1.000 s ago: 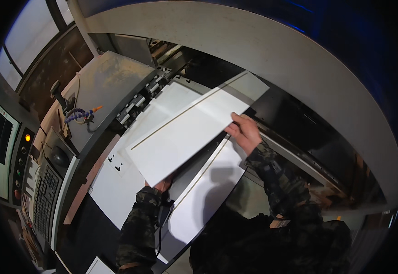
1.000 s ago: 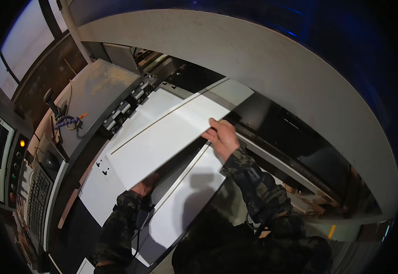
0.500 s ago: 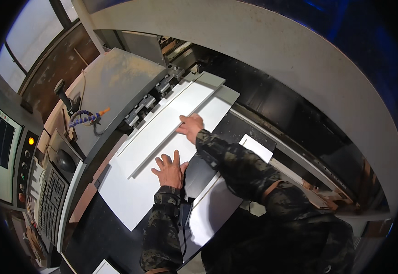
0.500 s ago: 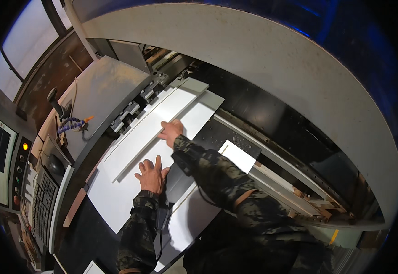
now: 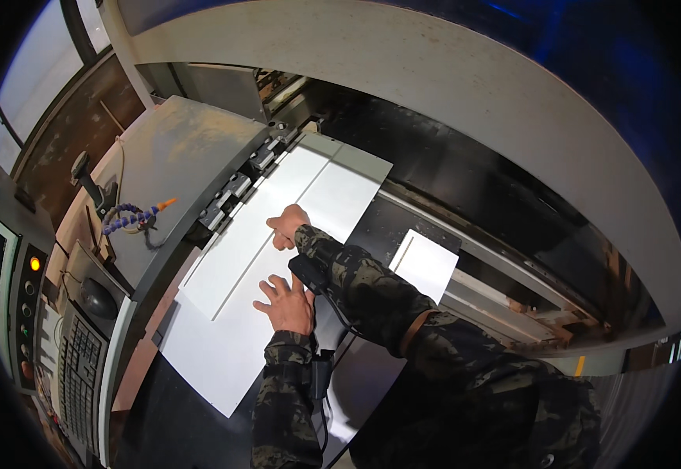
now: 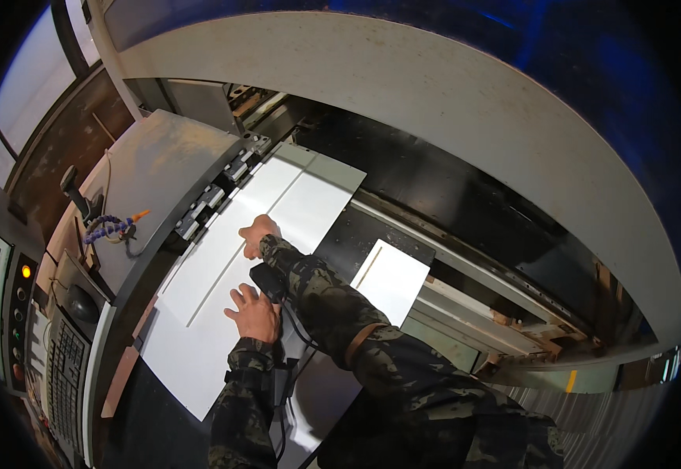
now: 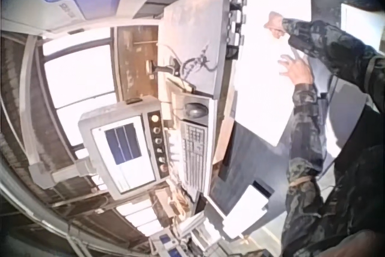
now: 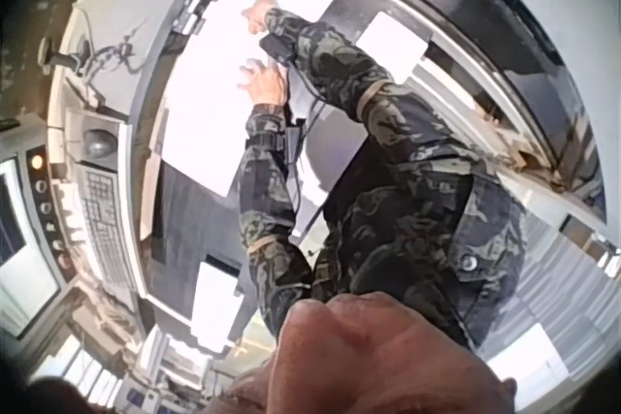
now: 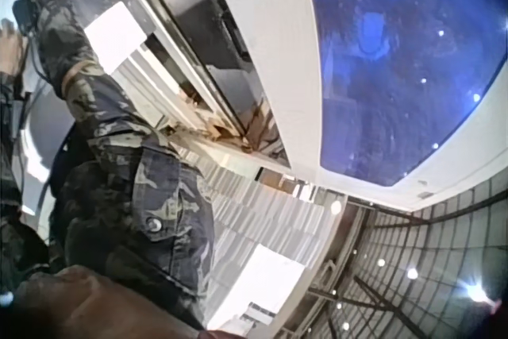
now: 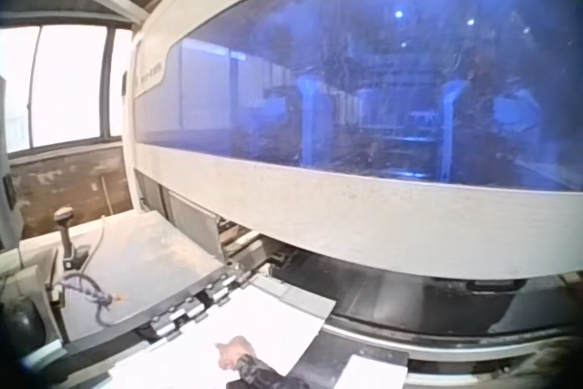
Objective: The recorder uses a utility knife to trim and process furniture panels before stacking them in a manufacturing facility.
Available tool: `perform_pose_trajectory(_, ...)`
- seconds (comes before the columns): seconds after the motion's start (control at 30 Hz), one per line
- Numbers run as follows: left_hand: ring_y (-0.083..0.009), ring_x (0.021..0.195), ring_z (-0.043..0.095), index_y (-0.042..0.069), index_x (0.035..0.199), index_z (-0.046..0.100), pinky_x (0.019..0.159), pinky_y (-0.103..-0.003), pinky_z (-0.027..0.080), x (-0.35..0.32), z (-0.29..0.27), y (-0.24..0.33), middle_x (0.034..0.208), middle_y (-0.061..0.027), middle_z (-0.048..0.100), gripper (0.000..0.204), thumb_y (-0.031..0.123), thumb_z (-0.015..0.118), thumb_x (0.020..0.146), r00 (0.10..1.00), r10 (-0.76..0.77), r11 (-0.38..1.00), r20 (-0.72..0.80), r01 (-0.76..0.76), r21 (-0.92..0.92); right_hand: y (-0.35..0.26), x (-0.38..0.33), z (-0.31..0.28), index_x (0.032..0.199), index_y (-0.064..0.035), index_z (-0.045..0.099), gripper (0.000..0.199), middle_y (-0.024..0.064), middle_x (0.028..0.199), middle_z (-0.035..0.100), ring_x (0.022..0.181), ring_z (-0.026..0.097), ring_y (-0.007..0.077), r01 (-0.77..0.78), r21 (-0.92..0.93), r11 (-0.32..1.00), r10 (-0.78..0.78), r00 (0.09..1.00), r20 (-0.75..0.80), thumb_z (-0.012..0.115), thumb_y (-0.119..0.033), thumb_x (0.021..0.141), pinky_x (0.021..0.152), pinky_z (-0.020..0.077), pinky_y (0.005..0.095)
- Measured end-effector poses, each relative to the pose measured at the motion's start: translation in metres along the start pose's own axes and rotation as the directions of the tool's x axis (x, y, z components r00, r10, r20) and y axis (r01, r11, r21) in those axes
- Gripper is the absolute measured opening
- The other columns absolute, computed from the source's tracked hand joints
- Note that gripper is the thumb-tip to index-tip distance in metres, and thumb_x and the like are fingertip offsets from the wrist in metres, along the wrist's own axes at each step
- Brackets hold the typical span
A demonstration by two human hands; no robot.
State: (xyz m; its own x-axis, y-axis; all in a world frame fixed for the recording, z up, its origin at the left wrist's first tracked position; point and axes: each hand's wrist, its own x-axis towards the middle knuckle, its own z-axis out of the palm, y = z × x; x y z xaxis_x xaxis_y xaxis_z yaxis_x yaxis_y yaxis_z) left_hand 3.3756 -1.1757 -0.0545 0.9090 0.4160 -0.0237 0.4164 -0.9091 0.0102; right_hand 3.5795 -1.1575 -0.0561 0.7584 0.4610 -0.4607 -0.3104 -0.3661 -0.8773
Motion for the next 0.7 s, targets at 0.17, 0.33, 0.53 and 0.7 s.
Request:
perform_pose_trajectory(0.17, -0.0421, 0.128, 0.034, 0.015, 0.139, 0.046, 0.091, -0.068, 0.035, -0.001, -0.003, 0.000, 0.131, -0.0209, 0.042, 0.055, 0.040, 0.060, 0.092, 0.998, -0.003, 0.999, -0.056, 0.001, -0.036, -0.004, 0.011, -0.016, 0.065, 0.0035, 0.067, 0.034, 0.0124, 0.060, 0.067, 0.052, 0.065, 0.0189, -0.057, -0.044, 0.997, 0.056, 0.998, -0.016, 0.066, -0.023, 0.086, 0.051, 0.0527, 0.0314)
perform_pose_trajectory(0.33, -0.0437, 0.127, 0.036, 0.016, 0.143, 0.042, 0.091, -0.069, 0.034, -0.001, -0.007, -0.003, 0.135, -0.0232, 0.043, 0.057, 0.044, 0.056, 0.095, 1.000, -0.004, 1.000, -0.031, 0.004, -0.014, -0.006, 0.012, -0.012, 0.068, 0.0053, 0.068, 0.034, 0.0142, 0.066, 0.069, 0.058, 0.067, 0.0198, -0.059, -0.045, 0.997, 0.058, 0.998, -0.035, 0.066, -0.023, 0.087, 0.053, 0.0536, 0.0328)
perform_pose_trajectory(0.53, -0.0437, 0.128, 0.037, 0.017, 0.143, 0.042, 0.091, -0.069, 0.036, 0.000, -0.003, 0.005, 0.134, -0.0231, 0.044, 0.059, 0.047, 0.056, 0.094, 0.997, 0.028, 1.000, -0.065, -0.029, -0.009, -0.006, 0.006, -0.020, 0.072, 0.0062, 0.069, 0.033, 0.0148, 0.067, 0.069, 0.055, 0.066, 0.0200, -0.078, -0.064, 0.995, 0.071, 0.992, -0.099, 0.066, -0.022, 0.088, 0.050, 0.0519, 0.0320)
perform_pose_trajectory(0.7, -0.0467, 0.129, 0.037, 0.018, 0.144, 0.042, 0.090, -0.071, 0.035, 0.001, 0.002, -0.005, 0.134, -0.0241, 0.046, 0.059, 0.048, 0.055, 0.094, 0.998, 0.001, 0.999, -0.069, -0.004, -0.045, 0.000, 0.021, -0.006, 0.068, 0.0064, 0.066, 0.034, 0.0158, 0.065, 0.068, 0.052, 0.064, 0.0195, -0.057, -0.010, 0.998, 0.056, 0.998, -0.028, 0.066, -0.021, 0.087, 0.047, 0.0508, 0.0337)
